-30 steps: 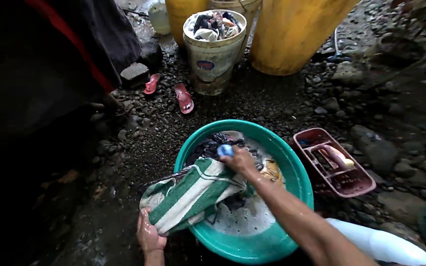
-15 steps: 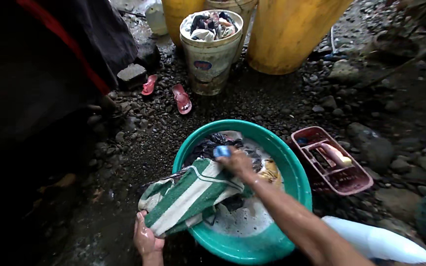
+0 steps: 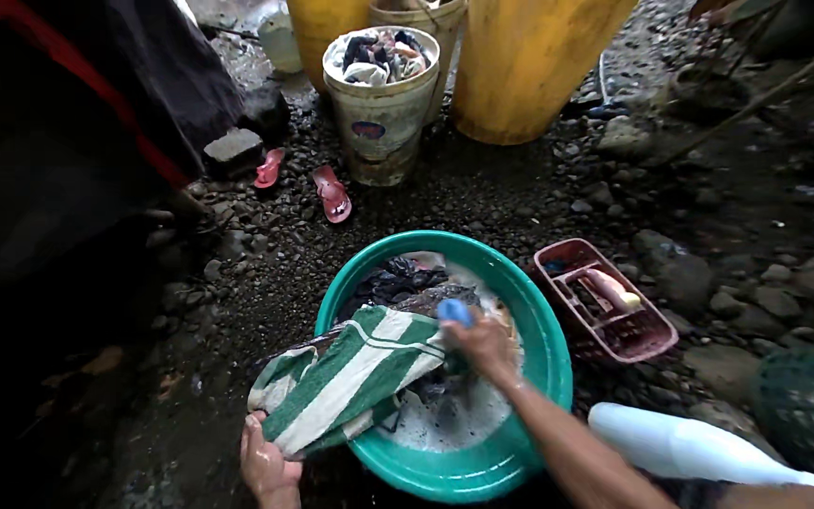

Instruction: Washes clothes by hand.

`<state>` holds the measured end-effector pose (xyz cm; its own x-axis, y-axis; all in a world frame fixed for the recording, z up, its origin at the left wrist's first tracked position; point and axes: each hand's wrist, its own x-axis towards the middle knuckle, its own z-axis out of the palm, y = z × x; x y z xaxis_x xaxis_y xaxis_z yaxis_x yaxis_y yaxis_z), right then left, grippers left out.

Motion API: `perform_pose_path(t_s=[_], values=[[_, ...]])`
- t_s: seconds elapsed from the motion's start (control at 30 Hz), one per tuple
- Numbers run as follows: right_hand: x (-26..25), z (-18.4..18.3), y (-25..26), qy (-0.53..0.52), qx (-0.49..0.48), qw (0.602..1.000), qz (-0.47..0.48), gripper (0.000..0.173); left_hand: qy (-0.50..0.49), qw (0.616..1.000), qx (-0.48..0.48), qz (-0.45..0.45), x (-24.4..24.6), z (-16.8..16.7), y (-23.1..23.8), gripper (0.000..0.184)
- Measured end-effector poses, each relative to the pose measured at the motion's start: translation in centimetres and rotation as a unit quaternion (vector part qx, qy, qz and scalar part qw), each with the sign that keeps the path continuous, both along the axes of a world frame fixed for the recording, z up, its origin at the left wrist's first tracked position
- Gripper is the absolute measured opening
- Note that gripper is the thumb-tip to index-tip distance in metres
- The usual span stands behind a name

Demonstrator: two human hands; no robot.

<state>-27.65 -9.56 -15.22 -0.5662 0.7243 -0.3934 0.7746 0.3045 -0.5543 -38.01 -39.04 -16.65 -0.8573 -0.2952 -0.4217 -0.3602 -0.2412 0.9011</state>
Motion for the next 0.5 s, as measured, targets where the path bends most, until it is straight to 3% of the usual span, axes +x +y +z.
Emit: perform_pose_path(t_s=[0.1, 0.17, 0.23, 0.3, 0.37, 0.43, 0.5], values=[[-4.0, 2.0, -13.8, 0.159, -0.108, 0.953, 0.233, 0.053, 0.014, 0.998, -0.052, -0.014, 0.1, 0.0, -0.4, 0.034], [-5.5, 1.9, -17.8, 0.167, -0.145, 0.906, 0.360, 0.056, 0.031, 0.996, -0.070, -0.040, 0.1, -0.3, -1.1, 0.035], [-4.8, -0.7, -14.2, 0.152, -0.114, 0.937, 0.293, 0.055, 0.020, 0.997, -0.041, -0.055, -0.2, 0.1, -1.1, 0.031], [-2.2, -3.0, -5.2, 0.095, -0.040, 0.983, 0.152, 0.056, 0.014, 0.997, -0.012, -0.071, 0.1, 1.5, -0.8, 0.031], [0.8, -3.5, 3.0, 0.005, -0.017, 1.000, 0.019, 0.056, 0.046, 0.990, 0.005, -0.135, -0.3, 3.8, -0.2, 0.036], [2.6, -3.0, 6.8, 0.024, -0.079, 0.992, -0.096, 0.047, 0.127, 0.958, 0.040, -0.256, -0.7, 5.6, 0.4, 0.034], [2.7, -2.3, 5.1, 0.083, -0.201, 0.971, -0.096, 0.042, 0.207, 0.898, 0.113, -0.373, -1.3, 6.9, 0.8, 0.025]])
